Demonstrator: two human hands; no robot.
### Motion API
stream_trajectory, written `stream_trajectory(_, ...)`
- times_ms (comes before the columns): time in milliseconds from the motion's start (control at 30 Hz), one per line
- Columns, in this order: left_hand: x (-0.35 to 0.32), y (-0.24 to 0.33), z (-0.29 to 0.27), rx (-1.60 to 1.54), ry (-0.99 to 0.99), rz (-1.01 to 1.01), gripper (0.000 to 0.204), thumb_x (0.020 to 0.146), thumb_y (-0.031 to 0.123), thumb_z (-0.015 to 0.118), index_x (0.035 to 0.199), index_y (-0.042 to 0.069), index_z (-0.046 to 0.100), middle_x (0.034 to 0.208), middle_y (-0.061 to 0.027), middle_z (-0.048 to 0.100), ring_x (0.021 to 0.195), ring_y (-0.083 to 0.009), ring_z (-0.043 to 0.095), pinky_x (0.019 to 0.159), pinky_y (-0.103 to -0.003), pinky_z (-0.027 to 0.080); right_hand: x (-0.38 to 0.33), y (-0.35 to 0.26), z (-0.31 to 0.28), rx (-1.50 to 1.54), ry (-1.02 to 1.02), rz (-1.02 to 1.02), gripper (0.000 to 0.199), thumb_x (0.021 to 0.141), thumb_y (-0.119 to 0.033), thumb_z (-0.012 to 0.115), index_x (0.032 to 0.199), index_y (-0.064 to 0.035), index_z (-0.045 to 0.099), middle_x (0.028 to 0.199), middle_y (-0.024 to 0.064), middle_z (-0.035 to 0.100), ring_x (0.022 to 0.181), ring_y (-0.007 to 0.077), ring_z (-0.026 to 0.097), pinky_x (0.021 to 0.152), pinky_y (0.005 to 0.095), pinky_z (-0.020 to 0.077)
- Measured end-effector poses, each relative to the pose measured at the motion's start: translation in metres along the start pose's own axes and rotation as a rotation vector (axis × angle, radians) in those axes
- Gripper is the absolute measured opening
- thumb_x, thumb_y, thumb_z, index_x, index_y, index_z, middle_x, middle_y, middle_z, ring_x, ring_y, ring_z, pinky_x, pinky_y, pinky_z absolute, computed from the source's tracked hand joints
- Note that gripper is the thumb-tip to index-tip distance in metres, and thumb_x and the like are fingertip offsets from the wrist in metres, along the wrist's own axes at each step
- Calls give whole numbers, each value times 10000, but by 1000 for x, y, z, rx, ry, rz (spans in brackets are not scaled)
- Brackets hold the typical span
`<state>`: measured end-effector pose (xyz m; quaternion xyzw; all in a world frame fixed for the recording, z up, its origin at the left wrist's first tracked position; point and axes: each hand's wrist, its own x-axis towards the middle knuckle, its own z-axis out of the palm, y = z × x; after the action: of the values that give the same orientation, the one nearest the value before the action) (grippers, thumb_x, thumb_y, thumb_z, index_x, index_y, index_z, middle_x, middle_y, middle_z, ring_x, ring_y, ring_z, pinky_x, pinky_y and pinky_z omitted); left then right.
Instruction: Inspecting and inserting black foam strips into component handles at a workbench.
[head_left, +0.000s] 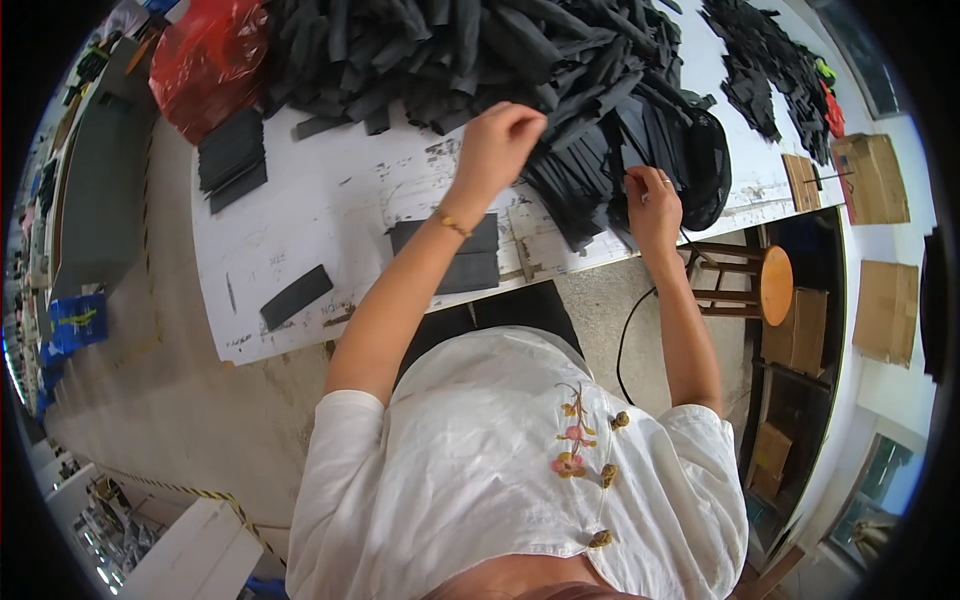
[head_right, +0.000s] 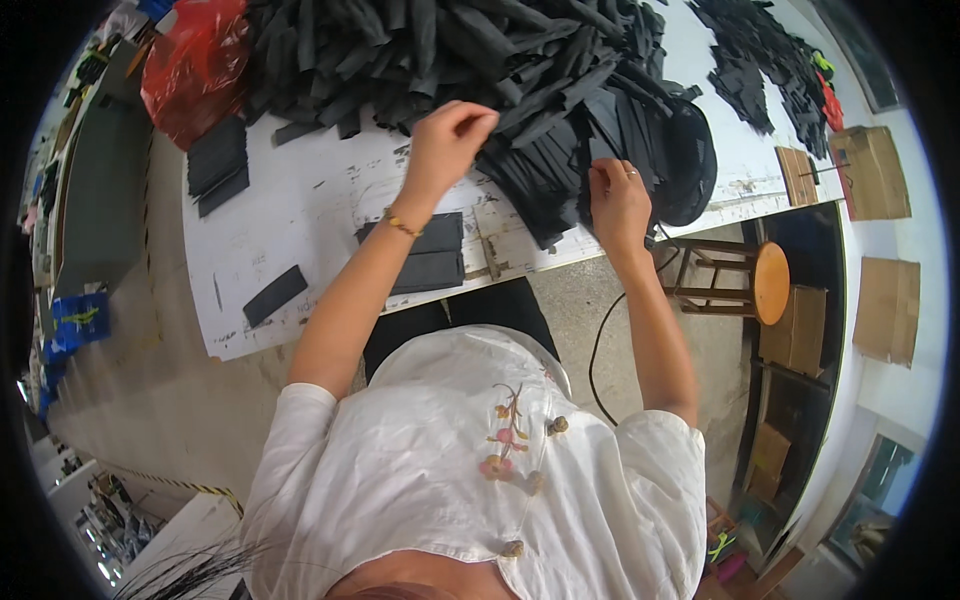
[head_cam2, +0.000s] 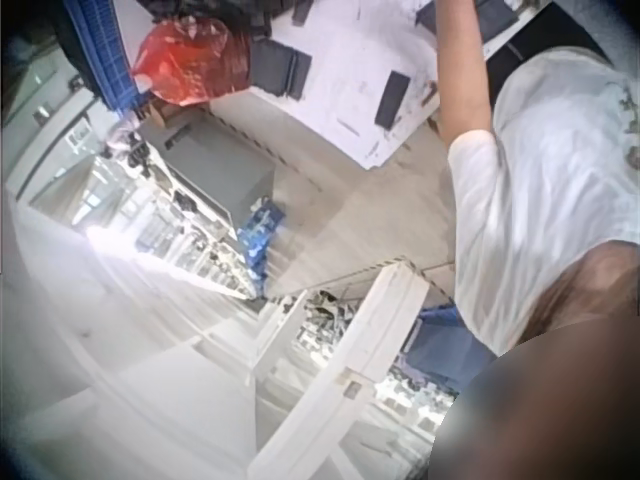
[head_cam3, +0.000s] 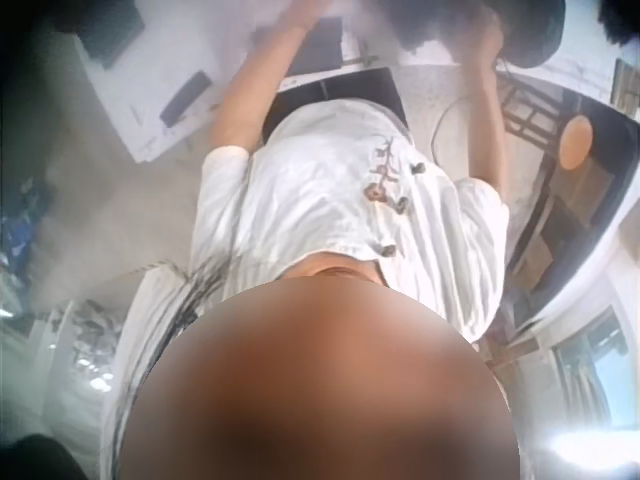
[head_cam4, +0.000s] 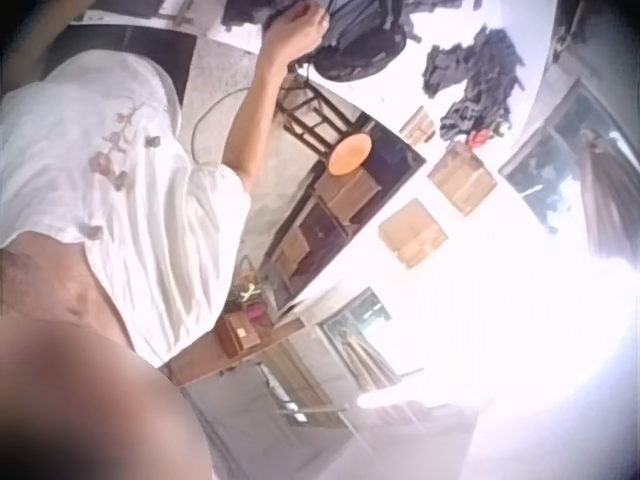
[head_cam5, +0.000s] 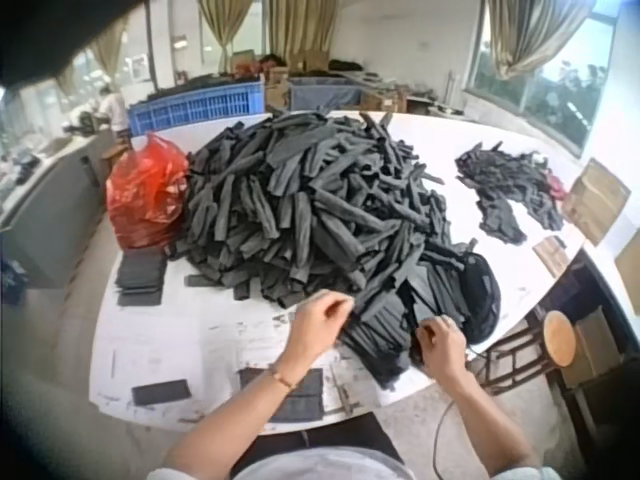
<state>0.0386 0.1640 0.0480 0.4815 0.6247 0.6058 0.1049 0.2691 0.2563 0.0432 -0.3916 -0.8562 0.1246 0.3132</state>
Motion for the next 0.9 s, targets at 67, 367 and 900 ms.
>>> stream_trajectory(67, 13, 6, 31, 55, -62, 94, 152, 798, 158, 727, 830, 23, 667, 782, -101, 640, 730, -270, 636, 677, -349, 501, 9, 9, -3, -7, 29, 0, 66, 860, -81, 633, 915, -47, 649, 850, 114, 639, 746, 326, 624, 653, 387, 498)
stream_trajectory(367, 45, -45, 97, 724, -64, 171, 210, 806, 198, 718, 912, 31, 650, 943, -128, 602, 927, -327, 605, 796, -404, 513, 59, 50, 9, -275, 109, -112, 185, 860, -199, 645, 948, -39, 678, 925, 152, 631, 889, 355, 587, 757, 427, 496)
stream_trajectory(900, -36, -12, -37, -41, 286, -339, 280, 994, 272, 534, 1075, 6, 566, 689, -66, 597, 596, -163, 565, 574, -291, 452, 53, 50, 45, -421, -49, -535, 77, 815, -122, 614, 796, -49, 630, 887, 83, 556, 897, 255, 531, 735, 371, 443)
